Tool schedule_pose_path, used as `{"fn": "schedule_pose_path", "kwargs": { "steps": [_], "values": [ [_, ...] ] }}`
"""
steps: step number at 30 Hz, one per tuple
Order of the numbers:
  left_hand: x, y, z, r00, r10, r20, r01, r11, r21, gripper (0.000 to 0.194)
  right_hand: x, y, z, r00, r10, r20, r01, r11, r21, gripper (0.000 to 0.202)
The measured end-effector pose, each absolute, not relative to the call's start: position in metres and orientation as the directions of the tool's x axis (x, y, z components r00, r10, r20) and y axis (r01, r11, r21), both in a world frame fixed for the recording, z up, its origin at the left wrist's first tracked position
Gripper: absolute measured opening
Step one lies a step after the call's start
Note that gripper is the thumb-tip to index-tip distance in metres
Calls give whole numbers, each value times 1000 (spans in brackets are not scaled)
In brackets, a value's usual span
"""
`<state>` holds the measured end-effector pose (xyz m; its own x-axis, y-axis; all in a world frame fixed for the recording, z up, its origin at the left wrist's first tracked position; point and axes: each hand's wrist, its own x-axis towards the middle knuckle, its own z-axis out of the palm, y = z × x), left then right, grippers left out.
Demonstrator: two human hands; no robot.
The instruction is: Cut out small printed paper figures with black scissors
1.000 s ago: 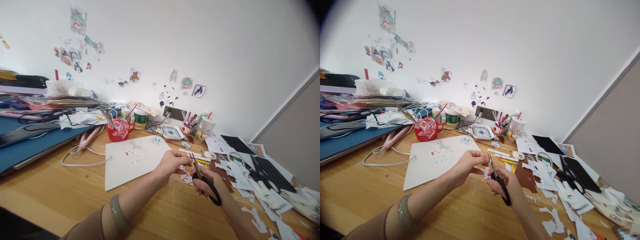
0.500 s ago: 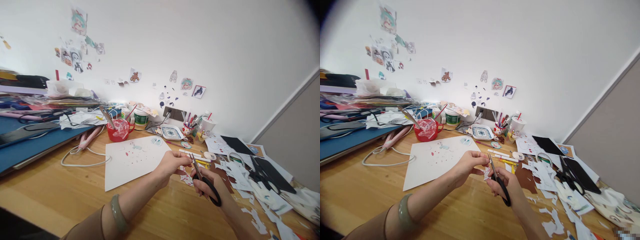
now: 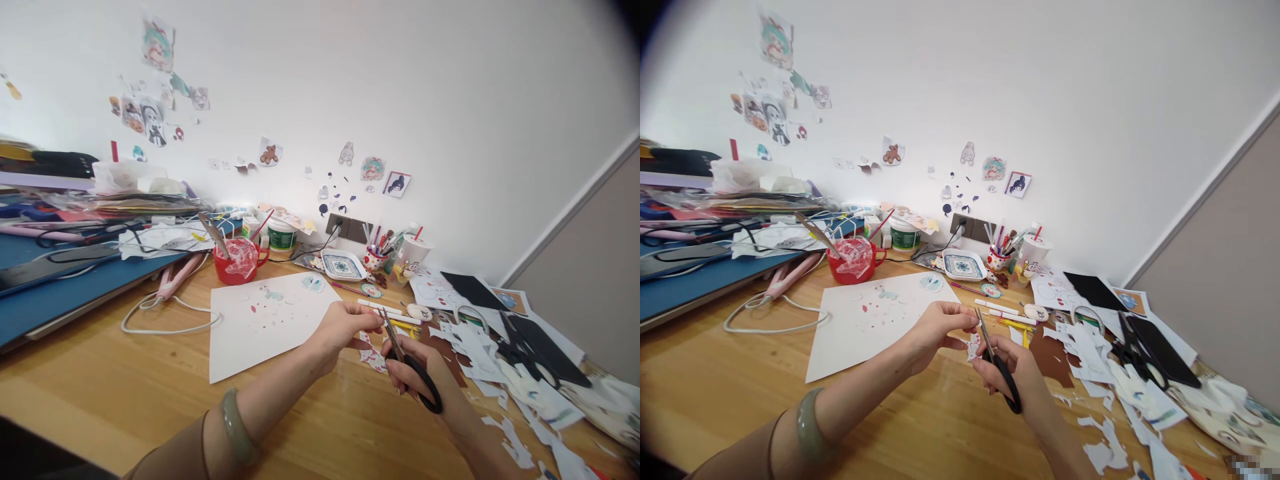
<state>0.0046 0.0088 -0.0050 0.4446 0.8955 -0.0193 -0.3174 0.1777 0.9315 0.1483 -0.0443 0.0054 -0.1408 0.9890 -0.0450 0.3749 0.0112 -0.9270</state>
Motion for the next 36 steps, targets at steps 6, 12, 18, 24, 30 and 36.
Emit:
{"fn": "schedule_pose_path", "kwargs": {
  "steps": [6, 12, 18, 24, 30, 36],
  "values": [
    [5, 8, -5, 454, 891, -17, -312, 177, 933, 20, 152, -43, -1, -122, 992, -10, 376, 36, -926, 20],
    [5, 8, -5, 500, 866, 0, -310, 180, 934, 26, 150, -44, 3, -147, 989, -5, 387, 53, -920, 21],
    [5, 8, -6, 497, 867, -13, -316, 196, 928, 26, 148, -46, 5, -119, 993, -8, 372, 37, -928, 22],
    [5, 7, -5, 504, 863, -15, -315, 200, 928, 25, 154, -38, -2, -162, 987, -23, 362, 38, -931, 22],
    [5, 8, -6, 511, 860, -12, -324, 205, 924, 25, 146, -47, 7, -112, 994, -4, 353, 35, -935, 19],
    [6, 8, -6, 506, 862, -19, -327, 212, 921, 24, 141, -51, 13, -96, 995, 4, 372, 40, -927, 17]
  ]
}}
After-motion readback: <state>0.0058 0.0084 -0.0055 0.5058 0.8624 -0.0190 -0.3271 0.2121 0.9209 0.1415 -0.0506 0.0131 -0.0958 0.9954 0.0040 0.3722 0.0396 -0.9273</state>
